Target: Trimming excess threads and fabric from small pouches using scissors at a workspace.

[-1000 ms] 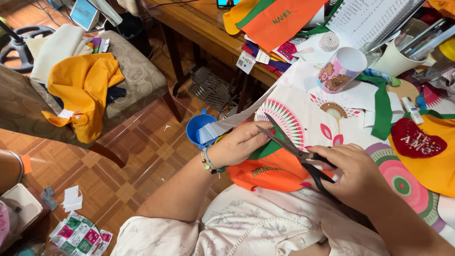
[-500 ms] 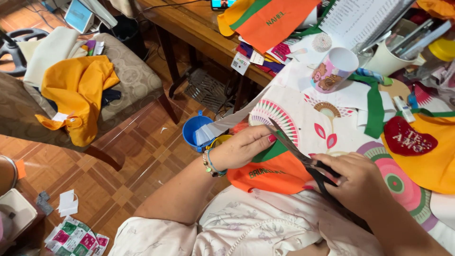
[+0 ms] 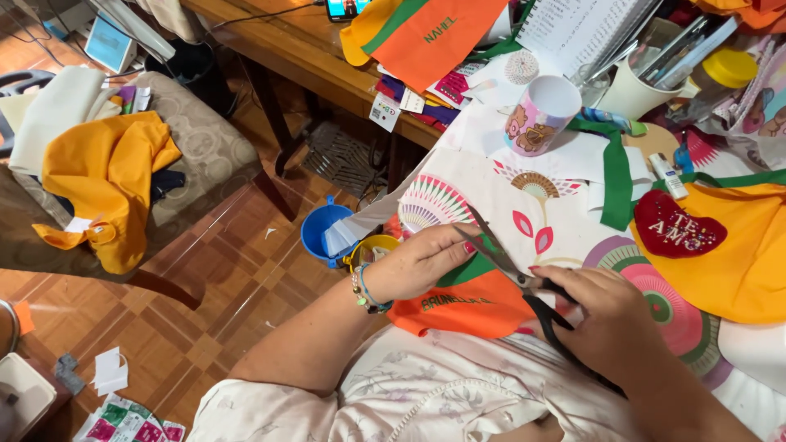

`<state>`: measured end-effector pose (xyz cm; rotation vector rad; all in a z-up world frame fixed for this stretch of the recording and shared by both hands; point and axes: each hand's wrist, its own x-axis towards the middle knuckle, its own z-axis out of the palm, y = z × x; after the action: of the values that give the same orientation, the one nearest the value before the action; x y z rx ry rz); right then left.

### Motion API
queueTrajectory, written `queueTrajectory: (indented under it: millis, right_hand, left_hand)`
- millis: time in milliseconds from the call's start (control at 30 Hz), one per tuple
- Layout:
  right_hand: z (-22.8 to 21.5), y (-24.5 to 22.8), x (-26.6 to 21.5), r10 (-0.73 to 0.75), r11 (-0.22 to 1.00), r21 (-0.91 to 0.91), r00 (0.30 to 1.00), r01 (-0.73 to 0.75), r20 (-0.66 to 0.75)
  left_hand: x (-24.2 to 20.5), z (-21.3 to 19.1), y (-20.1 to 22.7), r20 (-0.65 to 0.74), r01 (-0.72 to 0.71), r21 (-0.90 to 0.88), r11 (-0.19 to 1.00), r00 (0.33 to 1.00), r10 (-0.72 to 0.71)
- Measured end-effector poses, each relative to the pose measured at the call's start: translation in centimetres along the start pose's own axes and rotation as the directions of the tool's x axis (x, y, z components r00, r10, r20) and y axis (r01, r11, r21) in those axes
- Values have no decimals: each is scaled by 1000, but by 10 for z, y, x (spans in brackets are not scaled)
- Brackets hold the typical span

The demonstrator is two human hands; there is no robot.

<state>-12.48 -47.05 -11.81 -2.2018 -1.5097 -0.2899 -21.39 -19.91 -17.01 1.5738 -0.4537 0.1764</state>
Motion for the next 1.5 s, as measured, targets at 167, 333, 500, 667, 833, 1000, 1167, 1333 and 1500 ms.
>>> queueTrajectory:
  millis: [167,333,500,667,833,1000,1167,1333,1500]
  right_hand:
    - [-3,-9,7,31,1000,3,999,-31,-8]
    - [4,3,-2,17,999,-39,999,-19,-50]
    - [2,1,4,34,999,-37,999,-35,-24]
    - [6,3,4,72,997,10,997,-73,15]
    - [15,17,-6,63,998,0,998,-63,-30]
    - [11,12,3,88,996,-13,996,-88,-7]
    - [17,20,-1,97,995,25,994,-96,-58]
    - [13,23,3,142,986,82,988,-146,51]
    - [12,27,4,193,978,65,975,-200,109]
  left_hand:
    - [7,5,2,29,4,-14,1000,1000,-4]
    - [9,7,2,29,40,-109,993,999,-37]
    - [11,7,-3,19,38,-57,998,999,-37]
    - [13,9,-13,32,9,-41,999,999,-8]
    - [17,5,-6,61,80,-74,994,995,-76]
    - [20,9,-13,85,70,-83,994,994,-63]
    - [23,6,-16,89,86,-84,993,993,-78]
    - [27,6,-22,119,51,-61,997,992,-43]
    - [29,5,-24,175,139,-132,982,978,-115]
